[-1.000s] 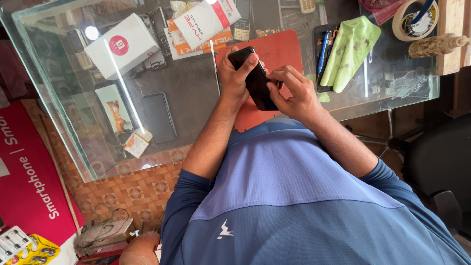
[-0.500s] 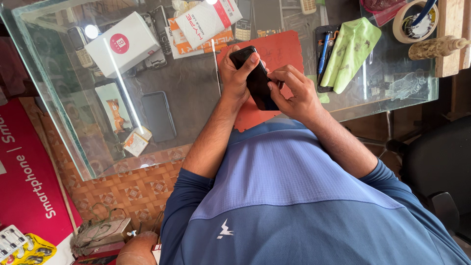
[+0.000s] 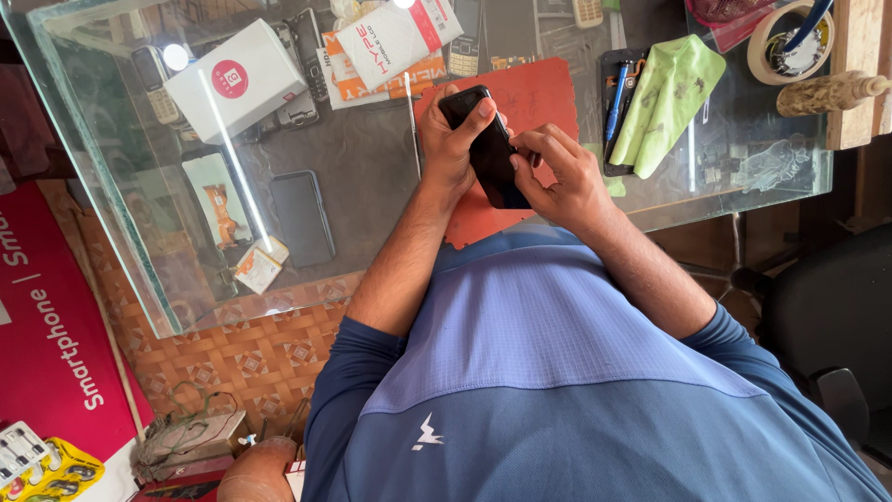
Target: The person cleans a small component with a cloth, installs it into the phone chassis, and closes the back cover of the device.
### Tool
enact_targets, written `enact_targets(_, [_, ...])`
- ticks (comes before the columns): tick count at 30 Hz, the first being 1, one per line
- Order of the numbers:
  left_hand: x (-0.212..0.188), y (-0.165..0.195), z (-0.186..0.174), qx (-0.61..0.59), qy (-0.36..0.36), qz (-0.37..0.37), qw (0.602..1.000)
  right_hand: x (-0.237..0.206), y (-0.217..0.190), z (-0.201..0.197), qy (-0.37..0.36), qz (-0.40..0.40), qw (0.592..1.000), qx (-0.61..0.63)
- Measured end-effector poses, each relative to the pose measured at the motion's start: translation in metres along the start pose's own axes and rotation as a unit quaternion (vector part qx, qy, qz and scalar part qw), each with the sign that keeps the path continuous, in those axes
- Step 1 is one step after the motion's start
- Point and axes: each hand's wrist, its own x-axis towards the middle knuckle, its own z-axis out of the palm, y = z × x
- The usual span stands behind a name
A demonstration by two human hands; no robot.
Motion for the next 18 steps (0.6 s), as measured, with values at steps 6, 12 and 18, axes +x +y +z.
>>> enact_targets(6, [0.002, 0.004, 0.004, -0.008, -0.005, -0.006, 1.0, 0.001, -0.001, -0.001, 0.001, -0.001, 1.0, -0.003])
enact_targets(12, [0.0, 0.011, 0.01, -0.01, -0.008, -0.01, 1.0, 0.001, -0.003, 0.0, 0.004, 0.0, 1.0, -0.006])
enact_targets(18, [0.0, 0.018, 0.017, -0.012, -0.017, -0.006, 1.0, 0.0, -0.003, 0.001, 0.004, 0.001, 1.0, -0.005])
